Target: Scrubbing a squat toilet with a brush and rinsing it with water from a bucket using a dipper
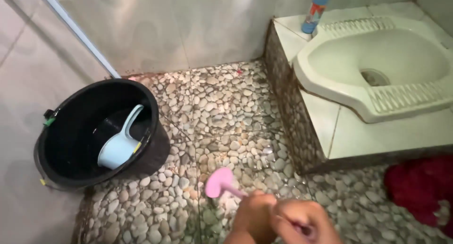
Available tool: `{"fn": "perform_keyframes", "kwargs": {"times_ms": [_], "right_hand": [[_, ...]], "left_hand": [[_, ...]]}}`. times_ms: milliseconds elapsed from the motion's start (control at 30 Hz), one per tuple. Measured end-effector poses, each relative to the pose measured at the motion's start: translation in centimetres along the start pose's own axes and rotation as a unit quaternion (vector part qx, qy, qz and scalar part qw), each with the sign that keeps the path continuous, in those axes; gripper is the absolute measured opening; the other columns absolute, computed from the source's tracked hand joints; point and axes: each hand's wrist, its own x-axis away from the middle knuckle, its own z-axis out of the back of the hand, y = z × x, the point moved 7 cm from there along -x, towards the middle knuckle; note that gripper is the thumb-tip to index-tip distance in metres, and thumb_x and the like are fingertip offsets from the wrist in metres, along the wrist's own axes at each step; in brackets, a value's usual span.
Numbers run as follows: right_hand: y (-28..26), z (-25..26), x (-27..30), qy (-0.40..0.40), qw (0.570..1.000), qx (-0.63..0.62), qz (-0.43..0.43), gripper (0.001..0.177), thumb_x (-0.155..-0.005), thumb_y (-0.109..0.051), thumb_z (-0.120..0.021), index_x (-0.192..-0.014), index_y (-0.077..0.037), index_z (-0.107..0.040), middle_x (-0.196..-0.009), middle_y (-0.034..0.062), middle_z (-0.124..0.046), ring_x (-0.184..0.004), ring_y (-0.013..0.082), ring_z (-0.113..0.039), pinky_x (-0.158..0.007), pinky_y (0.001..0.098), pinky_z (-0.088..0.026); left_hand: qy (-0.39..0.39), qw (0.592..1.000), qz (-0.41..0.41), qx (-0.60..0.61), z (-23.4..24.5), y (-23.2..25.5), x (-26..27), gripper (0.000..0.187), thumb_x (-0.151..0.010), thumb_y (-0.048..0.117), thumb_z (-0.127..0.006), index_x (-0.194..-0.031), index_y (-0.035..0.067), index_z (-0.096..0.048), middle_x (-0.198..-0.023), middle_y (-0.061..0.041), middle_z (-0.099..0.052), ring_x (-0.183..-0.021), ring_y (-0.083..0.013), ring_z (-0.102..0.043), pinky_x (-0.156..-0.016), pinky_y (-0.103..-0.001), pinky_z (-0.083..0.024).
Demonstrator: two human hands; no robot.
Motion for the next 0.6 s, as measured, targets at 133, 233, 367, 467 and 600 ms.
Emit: {"fn": "perform_keyframes", "kwargs": {"times_ms": [133,233,367,467,600], "right_hand": [[-2.7,2.5,0.7,0.003,0.998,0.055,0.001,0.005,-0.073,-0.009,-0.083,-0.071,-0.012,-0.079,-0.078,0.0015,-0.085,-0.072,0.009,-0.078,-0.062,0.0233,-0.056],[-3.5,3.4,-0.1,0.156,0.987,0.034,-0.022,0.011,-0.069,0.0,-0.073,-0.062,-0.008,-0.072,-0.066,0.0044,-0.076,-0.063,0.0121,-0.069,-0.058,0.0232,-0.05],[0.5,0.7,-1.0,-0.098,0.982,0.026,-0.158,0.012,-0.079,-0.009,-0.079,-0.072,-0.012,-0.069,-0.073,0.003,-0.069,-0.065,0.0164,-0.061,-0.065,0.0305,-0.048],[0.4,-0.6,0.6,-0.063,0.996,-0.022,-0.058,0.016,-0.078,-0.006,-0.075,-0.064,-0.012,-0.068,-0.068,0.0016,-0.072,-0.065,0.0114,-0.064,-0.061,0.0282,-0.052],[3.4,3.8,0.1,-0.11,0.989,0.033,0.098,0.014,-0.078,-0.02,-0.078,-0.07,-0.01,-0.082,-0.063,-0.0026,-0.079,-0.062,0.0046,-0.071,-0.058,0.0242,-0.057]], "left_hand": [[-0.089,0.985,0.086,0.117,-0.1,5.0,2.3,0.031,-0.095,0.027,-0.04,-0.101,0.009,-0.065,-0.112,-0.018,-0.053,-0.105,-0.0402,-0.055,-0.098,-0.049,-0.045],[-0.017,0.997,0.002,0.075,-0.3,5.2,0.0,0.031,-0.095,0.03,-0.045,-0.101,0.011,-0.069,-0.104,-0.018,-0.059,-0.095,-0.0493,-0.06,-0.09,-0.055,-0.05],[-0.086,0.989,0.099,0.062,1.6,3.1,0.3,0.037,-0.098,0.038,-0.046,-0.106,0.009,-0.067,-0.118,-0.02,-0.055,-0.11,-0.0418,-0.06,-0.089,-0.052,-0.05],[-0.067,0.973,0.165,0.144,3.3,3.4,1.7,0.037,-0.101,0.048,-0.049,-0.108,0.014,-0.063,-0.124,-0.014,-0.051,-0.114,-0.0313,-0.058,-0.095,-0.043,-0.045],[-0.086,0.974,-0.12,-0.173,-7.0,3.7,-3.9,0.025,-0.092,0.021,-0.051,-0.096,0.022,-0.075,-0.096,-0.009,-0.074,-0.095,-0.0341,-0.068,-0.067,-0.049,-0.053]]}}
